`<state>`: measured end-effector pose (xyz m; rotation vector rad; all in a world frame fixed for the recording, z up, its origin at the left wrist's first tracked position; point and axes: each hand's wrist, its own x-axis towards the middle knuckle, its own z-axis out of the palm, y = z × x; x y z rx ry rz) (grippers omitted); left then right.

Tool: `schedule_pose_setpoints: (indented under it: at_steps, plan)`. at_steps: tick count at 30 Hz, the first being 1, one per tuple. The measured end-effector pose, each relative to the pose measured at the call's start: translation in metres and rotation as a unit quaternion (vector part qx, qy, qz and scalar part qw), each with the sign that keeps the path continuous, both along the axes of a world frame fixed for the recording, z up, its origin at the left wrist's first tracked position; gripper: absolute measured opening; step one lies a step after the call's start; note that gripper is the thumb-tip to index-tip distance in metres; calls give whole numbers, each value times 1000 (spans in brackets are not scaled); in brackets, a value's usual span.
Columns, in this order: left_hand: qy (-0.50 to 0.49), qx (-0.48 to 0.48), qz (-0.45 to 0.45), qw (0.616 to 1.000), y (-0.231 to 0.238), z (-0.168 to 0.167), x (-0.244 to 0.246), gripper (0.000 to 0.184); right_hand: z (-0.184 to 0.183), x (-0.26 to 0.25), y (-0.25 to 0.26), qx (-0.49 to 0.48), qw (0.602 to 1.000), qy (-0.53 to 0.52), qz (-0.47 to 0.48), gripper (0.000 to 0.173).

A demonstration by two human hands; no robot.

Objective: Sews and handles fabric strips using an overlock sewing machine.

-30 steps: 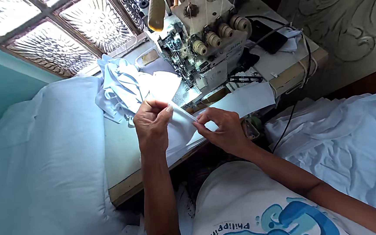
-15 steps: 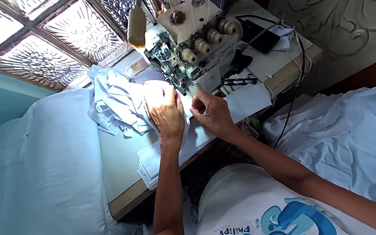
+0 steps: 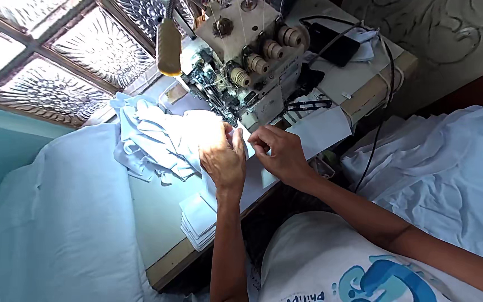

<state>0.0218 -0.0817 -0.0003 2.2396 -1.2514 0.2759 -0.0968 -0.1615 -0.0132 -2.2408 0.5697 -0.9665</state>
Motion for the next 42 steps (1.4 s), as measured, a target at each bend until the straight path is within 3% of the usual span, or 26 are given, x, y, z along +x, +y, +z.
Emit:
schedule_pose_setpoints:
  at_steps: [7, 12, 19, 22, 26, 31, 33, 37, 42]
  plan:
    - [-24, 43, 6, 999, -6, 10, 23, 28, -4, 26, -1, -141, 986, 61, -66, 24]
    - [-16, 69, 59, 996, -23, 12, 56, 30, -4, 26, 4, -169, 977, 99, -80, 31]
    - [-5, 78, 104, 991, -11, 9, 85, 35, 8, -25, 1, -104, 990, 95, -6, 19]
    - [23, 71, 131, 989, 3, 2, 85, 44, 4, -61, -24, -48, 988, 129, -72, 21]
    - [-1, 31, 89, 996, 10, -9, 106, 45, -20, -95, -81, 28, 963, 178, -200, 28]
    - [-51, 78, 128, 987, -2, 15, 127, 57, -45, -110, -107, 76, 950, 231, -198, 34]
    - [-13, 111, 95, 989, 4, 16, 143, 53, -46, -108, -108, 80, 946, 244, -198, 31]
    - [117, 80, 5, 990, 42, 4, 185, 39, -47, -106, -110, 75, 947, 235, -204, 24]
    - [102, 10, 23, 995, 100, 31, 128, 22, -43, -107, -113, 74, 951, 223, -200, 17]
